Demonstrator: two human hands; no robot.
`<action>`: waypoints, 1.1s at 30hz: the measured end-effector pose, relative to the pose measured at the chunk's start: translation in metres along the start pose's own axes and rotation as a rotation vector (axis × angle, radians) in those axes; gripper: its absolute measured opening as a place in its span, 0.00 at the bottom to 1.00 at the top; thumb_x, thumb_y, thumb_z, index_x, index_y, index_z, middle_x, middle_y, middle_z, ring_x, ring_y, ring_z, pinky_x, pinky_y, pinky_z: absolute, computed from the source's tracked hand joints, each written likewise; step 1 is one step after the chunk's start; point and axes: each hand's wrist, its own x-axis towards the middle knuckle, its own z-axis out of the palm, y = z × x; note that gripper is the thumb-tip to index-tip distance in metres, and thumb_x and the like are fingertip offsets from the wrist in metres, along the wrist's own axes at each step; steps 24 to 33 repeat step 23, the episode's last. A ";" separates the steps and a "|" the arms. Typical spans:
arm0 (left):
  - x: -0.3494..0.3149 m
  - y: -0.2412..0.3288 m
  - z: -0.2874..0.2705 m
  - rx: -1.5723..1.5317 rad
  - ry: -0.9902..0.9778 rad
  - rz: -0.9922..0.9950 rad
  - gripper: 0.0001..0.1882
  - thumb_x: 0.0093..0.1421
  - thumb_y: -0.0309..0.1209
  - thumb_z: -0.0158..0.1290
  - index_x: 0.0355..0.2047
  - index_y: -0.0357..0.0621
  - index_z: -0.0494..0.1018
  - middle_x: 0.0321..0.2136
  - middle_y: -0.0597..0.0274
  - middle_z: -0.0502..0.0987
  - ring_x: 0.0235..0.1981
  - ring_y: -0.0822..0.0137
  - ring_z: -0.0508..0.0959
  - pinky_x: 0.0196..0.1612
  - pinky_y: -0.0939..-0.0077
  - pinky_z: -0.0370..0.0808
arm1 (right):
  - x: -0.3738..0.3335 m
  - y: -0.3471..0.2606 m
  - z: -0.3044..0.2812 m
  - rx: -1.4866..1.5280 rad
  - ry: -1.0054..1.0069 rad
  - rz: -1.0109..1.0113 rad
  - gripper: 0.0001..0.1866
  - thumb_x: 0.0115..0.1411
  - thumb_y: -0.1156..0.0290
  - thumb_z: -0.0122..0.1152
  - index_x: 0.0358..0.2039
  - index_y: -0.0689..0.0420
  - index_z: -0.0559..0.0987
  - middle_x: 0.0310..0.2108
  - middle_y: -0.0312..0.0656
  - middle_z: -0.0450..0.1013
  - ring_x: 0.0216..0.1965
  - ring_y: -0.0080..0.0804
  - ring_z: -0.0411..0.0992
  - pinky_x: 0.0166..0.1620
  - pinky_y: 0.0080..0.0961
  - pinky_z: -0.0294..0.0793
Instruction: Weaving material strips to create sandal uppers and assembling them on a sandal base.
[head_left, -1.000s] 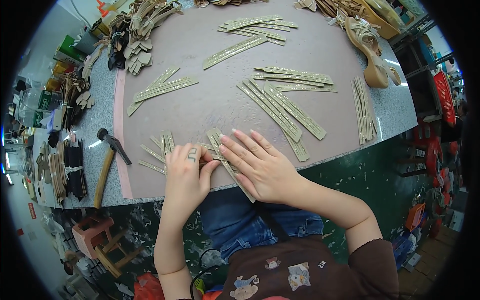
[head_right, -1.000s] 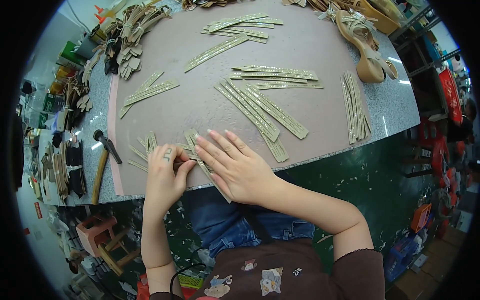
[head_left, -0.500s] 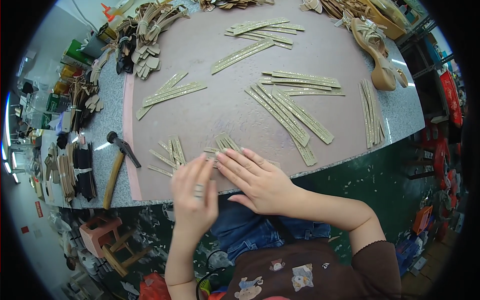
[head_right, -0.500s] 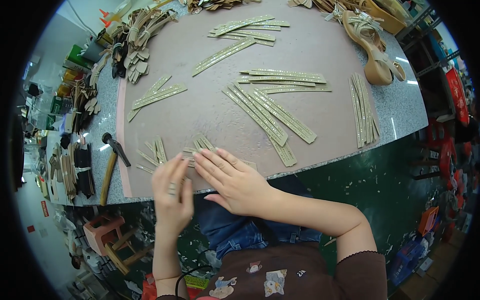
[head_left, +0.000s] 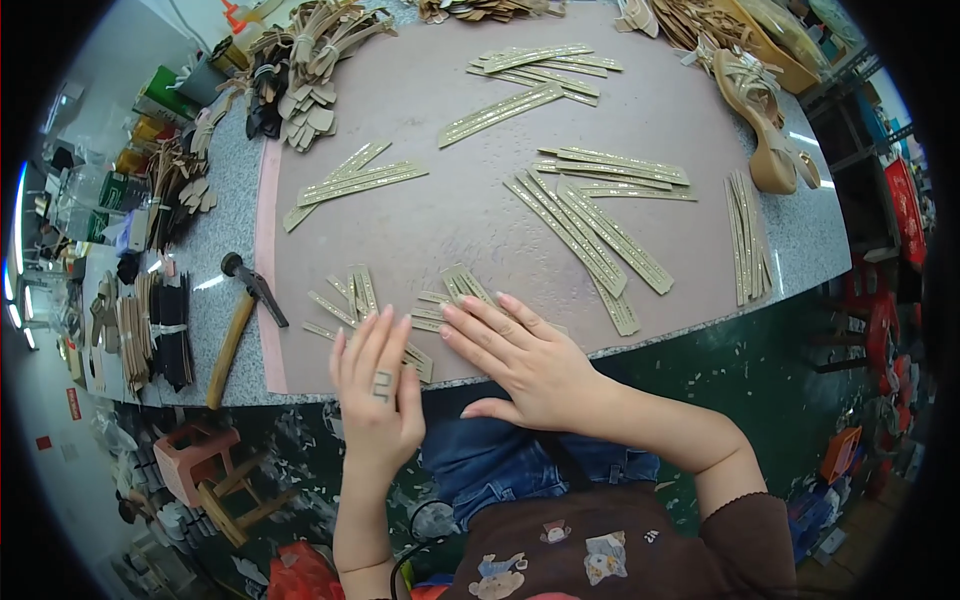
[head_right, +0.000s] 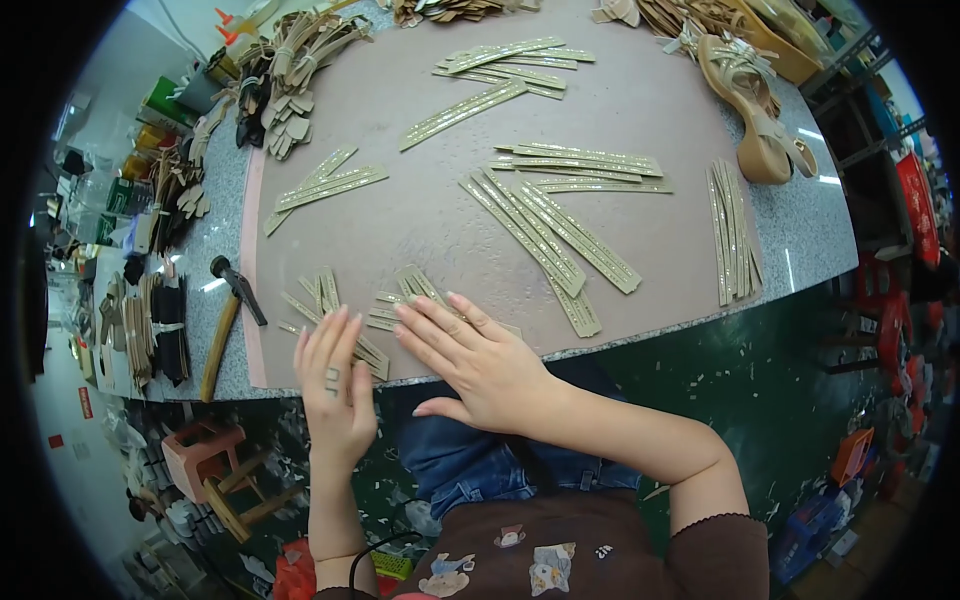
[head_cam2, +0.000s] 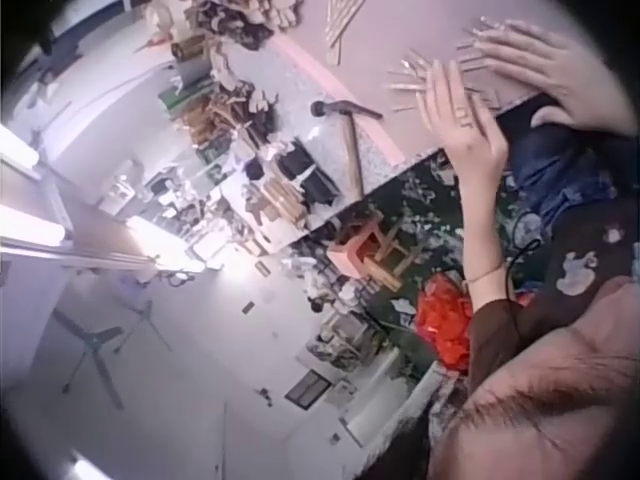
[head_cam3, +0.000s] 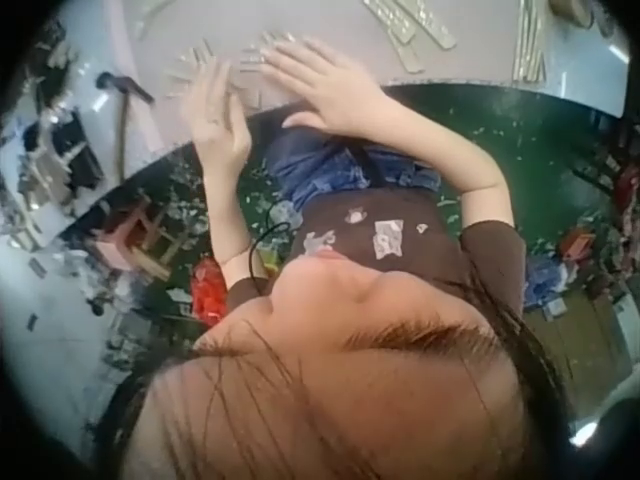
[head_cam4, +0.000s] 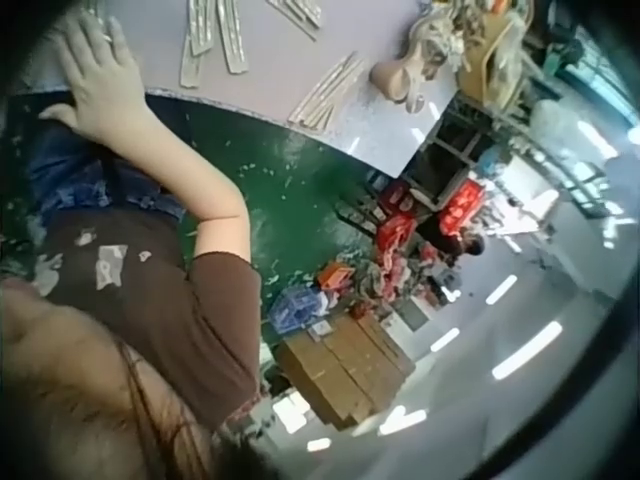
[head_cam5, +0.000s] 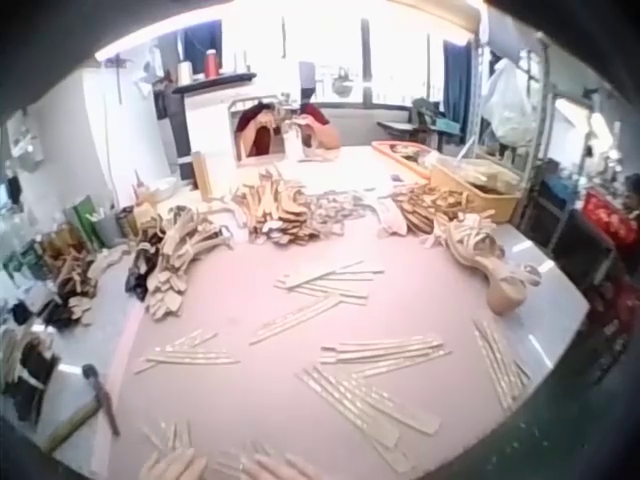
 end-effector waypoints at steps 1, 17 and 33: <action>-0.004 -0.007 -0.003 -0.034 0.063 -0.040 0.23 0.58 0.20 0.44 0.56 0.37 0.69 0.56 0.52 0.70 0.57 0.55 0.69 0.63 0.62 0.60 | 0.004 -0.003 0.000 0.005 -0.001 -0.015 0.42 0.60 0.43 0.50 0.65 0.61 0.60 0.69 0.47 0.52 0.71 0.38 0.47 0.71 0.36 0.41; -0.098 -0.091 -0.008 0.042 0.168 -0.154 0.22 0.56 0.33 0.54 0.51 0.44 0.72 0.51 0.56 0.73 0.51 0.54 0.71 0.59 0.52 0.60 | 0.074 -0.046 0.012 0.010 -0.143 -0.020 0.42 0.57 0.42 0.56 0.63 0.60 0.64 0.67 0.47 0.56 0.69 0.42 0.52 0.69 0.39 0.48; -0.133 -0.097 -0.022 0.162 0.145 -0.260 0.29 0.60 0.51 0.51 0.55 0.46 0.71 0.58 0.55 0.68 0.57 0.53 0.67 0.63 0.52 0.55 | 0.078 -0.059 0.057 0.297 0.029 -0.143 0.37 0.58 0.49 0.61 0.62 0.57 0.66 0.65 0.48 0.59 0.68 0.46 0.54 0.69 0.42 0.48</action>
